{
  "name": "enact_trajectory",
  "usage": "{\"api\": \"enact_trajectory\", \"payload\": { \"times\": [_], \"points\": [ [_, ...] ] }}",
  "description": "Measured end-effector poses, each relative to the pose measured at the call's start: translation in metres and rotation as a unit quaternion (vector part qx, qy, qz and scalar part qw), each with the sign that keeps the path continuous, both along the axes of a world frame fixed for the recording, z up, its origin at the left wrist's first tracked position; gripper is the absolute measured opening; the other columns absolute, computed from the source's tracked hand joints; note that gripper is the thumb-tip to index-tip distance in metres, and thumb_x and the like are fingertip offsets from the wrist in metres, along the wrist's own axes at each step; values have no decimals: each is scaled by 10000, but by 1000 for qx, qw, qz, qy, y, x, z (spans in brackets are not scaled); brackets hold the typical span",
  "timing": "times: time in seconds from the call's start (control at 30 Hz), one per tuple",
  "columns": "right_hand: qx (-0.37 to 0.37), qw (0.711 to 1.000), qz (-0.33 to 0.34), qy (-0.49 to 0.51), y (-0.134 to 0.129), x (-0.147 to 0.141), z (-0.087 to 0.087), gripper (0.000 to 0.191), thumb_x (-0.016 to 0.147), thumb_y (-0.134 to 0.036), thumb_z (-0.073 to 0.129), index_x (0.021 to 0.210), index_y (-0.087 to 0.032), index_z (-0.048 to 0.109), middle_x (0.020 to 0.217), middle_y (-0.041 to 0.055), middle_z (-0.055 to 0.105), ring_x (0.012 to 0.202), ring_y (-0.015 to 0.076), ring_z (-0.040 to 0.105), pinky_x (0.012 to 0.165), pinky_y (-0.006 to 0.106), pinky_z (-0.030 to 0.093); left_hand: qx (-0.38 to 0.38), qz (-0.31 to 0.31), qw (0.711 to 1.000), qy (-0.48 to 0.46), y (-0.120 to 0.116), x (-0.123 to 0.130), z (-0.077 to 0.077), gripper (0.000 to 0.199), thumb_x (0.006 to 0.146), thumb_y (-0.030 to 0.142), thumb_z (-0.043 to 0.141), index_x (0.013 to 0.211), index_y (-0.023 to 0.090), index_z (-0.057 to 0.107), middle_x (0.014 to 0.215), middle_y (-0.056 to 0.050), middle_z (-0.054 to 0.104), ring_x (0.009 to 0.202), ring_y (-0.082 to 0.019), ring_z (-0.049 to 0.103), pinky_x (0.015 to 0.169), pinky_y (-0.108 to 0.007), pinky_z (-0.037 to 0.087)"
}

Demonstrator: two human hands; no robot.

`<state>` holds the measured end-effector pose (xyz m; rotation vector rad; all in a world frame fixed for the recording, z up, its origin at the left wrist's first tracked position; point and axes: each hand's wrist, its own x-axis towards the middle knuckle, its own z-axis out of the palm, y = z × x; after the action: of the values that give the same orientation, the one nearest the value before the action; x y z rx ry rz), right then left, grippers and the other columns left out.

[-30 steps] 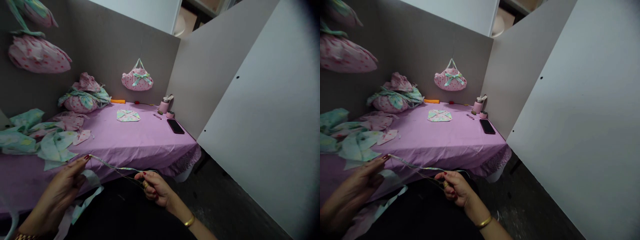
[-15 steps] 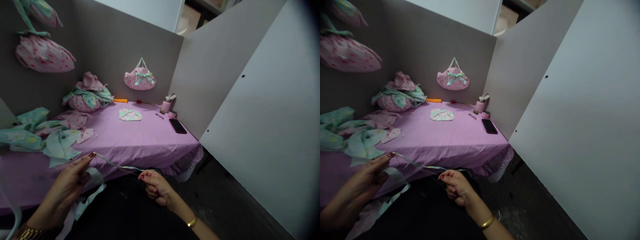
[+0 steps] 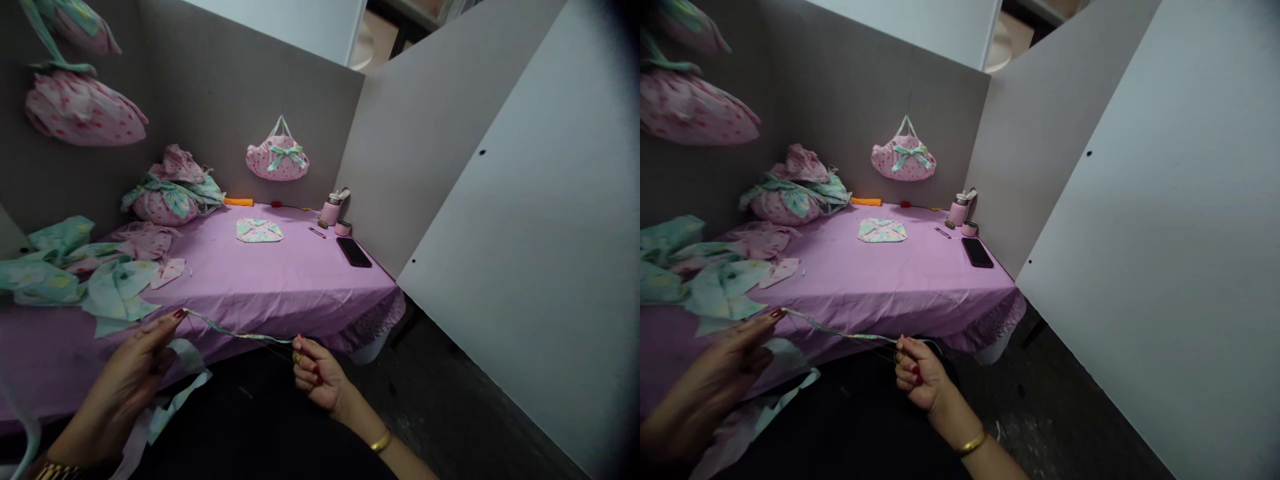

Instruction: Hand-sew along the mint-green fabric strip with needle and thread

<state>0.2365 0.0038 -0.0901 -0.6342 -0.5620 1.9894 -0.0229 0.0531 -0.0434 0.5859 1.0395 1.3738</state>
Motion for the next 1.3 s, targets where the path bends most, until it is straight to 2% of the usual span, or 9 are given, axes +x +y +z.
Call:
{"api": "enact_trajectory", "payload": {
  "times": [0.17, 0.37, 0.53, 0.67, 0.8, 0.93, 1.07, 1.2, 1.3],
  "points": [
    [38, 995, 23, 94, 1, 8, -8, 266, 729, -440, 652, 682, -199, 549, 355, -127, 325, 279, 8, 100, 296, 133, 102, -6, -13, 1000, 11, 2, -1, -8, 319, 481, 246, 814, 734, 123, 663, 456, 135, 392, 292, 17, 219, 272, -116, 166],
    [107, 980, 6, 167, -1, 8, -11, 295, 794, -473, 570, 1077, -394, 550, 392, -132, 351, 268, 20, 90, 282, 136, 88, -15, -25, 999, 21, -1, 1, -8, 267, 535, 211, 784, 756, 123, 664, 500, 111, 455, 314, 9, 232, 293, -129, 163],
    [171, 961, 13, 219, -2, 7, -12, 336, 836, -476, 511, 1137, -325, 523, 421, -126, 374, 261, 11, 116, 272, 114, 131, -18, -37, 999, 27, -5, 4, -6, 163, 602, 170, 741, 736, 131, 657, 476, 117, 416, 321, 7, 213, 310, -128, 151],
    [188, 958, 21, 216, -2, 8, -18, 284, 769, -464, 603, 920, -223, 592, 422, -130, 350, 252, -2, 122, 261, 101, 168, -21, -36, 999, 29, -6, 5, -6, 118, 624, 134, 720, 722, 129, 656, 474, 113, 408, 329, 5, 213, 319, -134, 138],
    [189, 959, 18, 210, -3, 9, -18, 250, 745, -382, 653, 667, -181, 527, 445, -115, 379, 258, -9, 144, 264, 98, 195, -23, -30, 999, 28, -4, 3, -7, 126, 621, 130, 721, 731, 122, 660, 486, 112, 420, 327, 5, 213, 317, -136, 150],
    [173, 969, -12, 178, -5, 16, -9, 250, 783, -341, 623, 658, -169, 490, 778, -31, 583, 371, -4, 382, 342, 105, 318, -20, -5, 1000, 23, -1, -2, -7, 152, 597, 156, 736, 722, 130, 654, 482, 122, 424, 311, 6, 206, 303, -134, 164],
    [162, 976, -48, 138, -8, 29, -1, 207, 796, -288, 611, 680, -163, 495, 1160, 53, 528, 779, 110, 577, 467, 138, 432, -12, 12, 1000, 17, 1, -6, -6, 213, 541, 154, 769, 721, 128, 658, 486, 119, 451, 310, 7, 216, 295, -133, 161],
    [140, 986, -91, 26, -12, 42, 1, 233, 760, -308, 638, 688, -159, 474, 1261, 104, 466, 859, 145, 584, 435, 119, 399, 2, 6, 1000, 14, 2, -4, -6, 215, 527, 188, 787, 686, 131, 654, 463, 115, 444, 315, 2, 215, 291, -138, 150],
    [121, 967, -134, -180, -13, 53, 1, 320, 702, -426, 647, 705, -173, 450, 1185, 102, 530, 775, 121, 589, 420, 118, 357, 13, 1, 1000, 20, 1, -2, -3, 245, 506, 227, 804, 674, 131, 653, 456, 122, 412, 323, -2, 217, 295, -133, 173]
  ]
}}
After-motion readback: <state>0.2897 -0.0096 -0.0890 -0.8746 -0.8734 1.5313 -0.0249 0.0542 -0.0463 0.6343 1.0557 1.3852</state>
